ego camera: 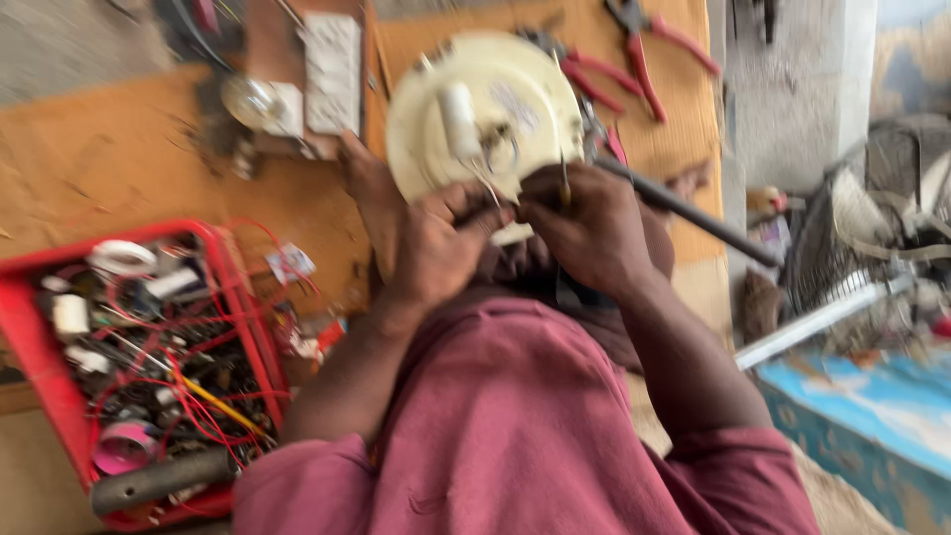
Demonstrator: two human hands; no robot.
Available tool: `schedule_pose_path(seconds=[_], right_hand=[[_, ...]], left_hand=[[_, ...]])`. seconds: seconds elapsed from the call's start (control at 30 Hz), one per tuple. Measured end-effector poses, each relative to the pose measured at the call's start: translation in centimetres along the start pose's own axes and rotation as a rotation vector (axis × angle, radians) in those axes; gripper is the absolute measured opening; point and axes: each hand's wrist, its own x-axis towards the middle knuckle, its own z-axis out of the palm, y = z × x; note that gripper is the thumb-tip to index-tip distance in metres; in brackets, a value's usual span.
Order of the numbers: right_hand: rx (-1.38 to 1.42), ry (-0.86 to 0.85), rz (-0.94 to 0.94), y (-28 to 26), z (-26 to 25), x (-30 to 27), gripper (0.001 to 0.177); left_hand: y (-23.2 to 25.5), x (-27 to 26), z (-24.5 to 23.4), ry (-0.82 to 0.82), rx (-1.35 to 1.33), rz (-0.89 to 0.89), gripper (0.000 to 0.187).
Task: The person repairs a ceiling fan motor assembly by hand and with a screwdriver. They strip wire ends using pliers, connect the wires to a terminal block on the fan motor, and secure them by tightening screws. The person also handles a capacitor and manages multiple wires in a bin while sitting on the floor.
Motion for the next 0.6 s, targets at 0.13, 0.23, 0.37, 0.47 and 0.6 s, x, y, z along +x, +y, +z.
schedule_pose_path(seconds=[0.13, 0.23, 0.37, 0.47, 0.6], right_hand=[[0.051, -0.054, 0.296, -0.5, -0.1, 1.2, 0.014], [0.256, -0.092, 0.514, -1.7, -0.1, 2.0, 0.018], [0.179, -0.069, 0.471, -1.1, -0.6, 0.3, 0.027], [-0.042, -0.008, -0.225, -0.7, -0.6, -0.9, 0.022], [-0.124, 0.058, -0.19, -0.8, 0.1, -1.0, 0.029]], left_hand=[[0.2, 0.6, 1.0, -0.019, -0.066, 0.078, 0.023], [1.6, 0.4, 0.3, 0.054, 0.292, 0.138, 0.018], [1.6, 0.3, 0.1, -0.023, -0.054, 0.013, 0.012], [1.4, 0.8, -0.1, -0.02, 0.058, 0.036, 0.012], [1.8, 1.1, -0.1, -0.043, 0.003, 0.016, 0.013]])
